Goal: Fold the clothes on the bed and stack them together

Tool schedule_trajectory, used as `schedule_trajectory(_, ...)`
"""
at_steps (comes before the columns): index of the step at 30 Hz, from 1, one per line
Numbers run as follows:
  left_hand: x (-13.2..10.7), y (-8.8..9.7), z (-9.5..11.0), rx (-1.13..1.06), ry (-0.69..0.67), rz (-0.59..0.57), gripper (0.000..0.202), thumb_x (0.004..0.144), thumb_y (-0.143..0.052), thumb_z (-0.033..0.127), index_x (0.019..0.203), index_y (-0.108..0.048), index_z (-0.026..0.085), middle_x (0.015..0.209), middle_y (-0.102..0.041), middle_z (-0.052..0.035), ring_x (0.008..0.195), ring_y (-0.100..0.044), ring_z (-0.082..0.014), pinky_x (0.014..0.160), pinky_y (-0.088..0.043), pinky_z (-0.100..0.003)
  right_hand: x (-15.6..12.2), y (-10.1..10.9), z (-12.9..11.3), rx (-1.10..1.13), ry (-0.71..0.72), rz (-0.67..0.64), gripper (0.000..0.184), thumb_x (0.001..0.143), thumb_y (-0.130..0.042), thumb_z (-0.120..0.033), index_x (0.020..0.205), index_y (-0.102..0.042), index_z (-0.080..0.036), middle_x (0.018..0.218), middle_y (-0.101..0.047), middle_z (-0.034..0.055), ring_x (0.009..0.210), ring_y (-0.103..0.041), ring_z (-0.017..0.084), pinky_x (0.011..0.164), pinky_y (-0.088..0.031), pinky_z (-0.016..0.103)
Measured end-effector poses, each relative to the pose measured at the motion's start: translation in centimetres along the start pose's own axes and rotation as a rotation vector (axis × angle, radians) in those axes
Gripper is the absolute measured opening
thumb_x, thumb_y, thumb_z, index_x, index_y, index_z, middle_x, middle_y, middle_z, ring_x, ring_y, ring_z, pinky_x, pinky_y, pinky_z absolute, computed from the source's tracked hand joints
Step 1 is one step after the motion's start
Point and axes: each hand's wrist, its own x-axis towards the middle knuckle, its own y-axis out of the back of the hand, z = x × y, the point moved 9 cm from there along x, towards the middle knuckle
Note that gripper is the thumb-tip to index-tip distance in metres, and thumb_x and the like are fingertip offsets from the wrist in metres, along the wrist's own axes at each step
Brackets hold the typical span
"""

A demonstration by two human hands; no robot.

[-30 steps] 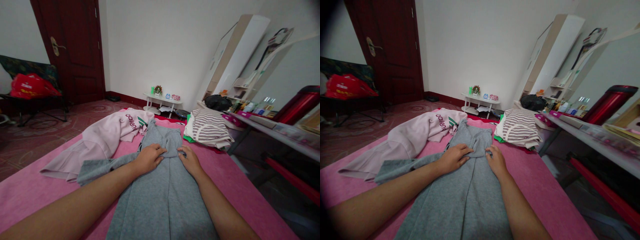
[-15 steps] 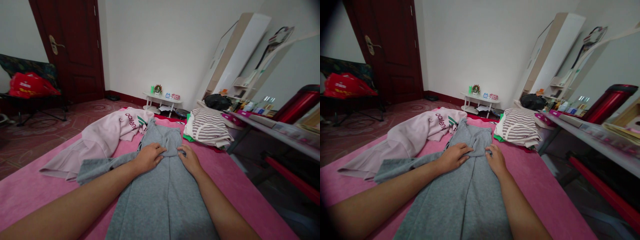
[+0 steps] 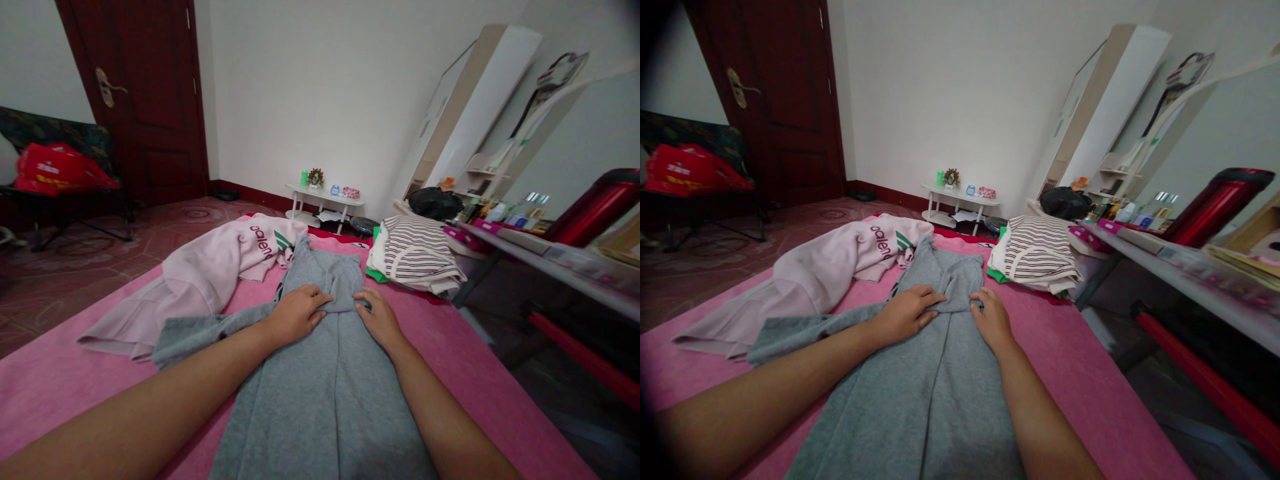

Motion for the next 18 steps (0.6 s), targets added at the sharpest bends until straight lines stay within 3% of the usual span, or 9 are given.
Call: schedule_trajectory(18, 0.01, -0.03, -0.09, -0.001, 0.0, 0.005, 0.036, 0.089, -0.053, 0.027, 0.125, -0.056, 0.025, 0.104, -0.06, -0.0054, 0.099, -0.055, -0.0223, 0.086, -0.046, -0.032, 0.04, -0.15, 0.27, -0.024, -0.005, -0.008, 0.025, 0.081, -0.052, -0.02, 0.101, -0.066, -0.019, 0.122, -0.057, 0.0116, 0.119, -0.05, 0.023, 0.102, -0.039, 0.039)
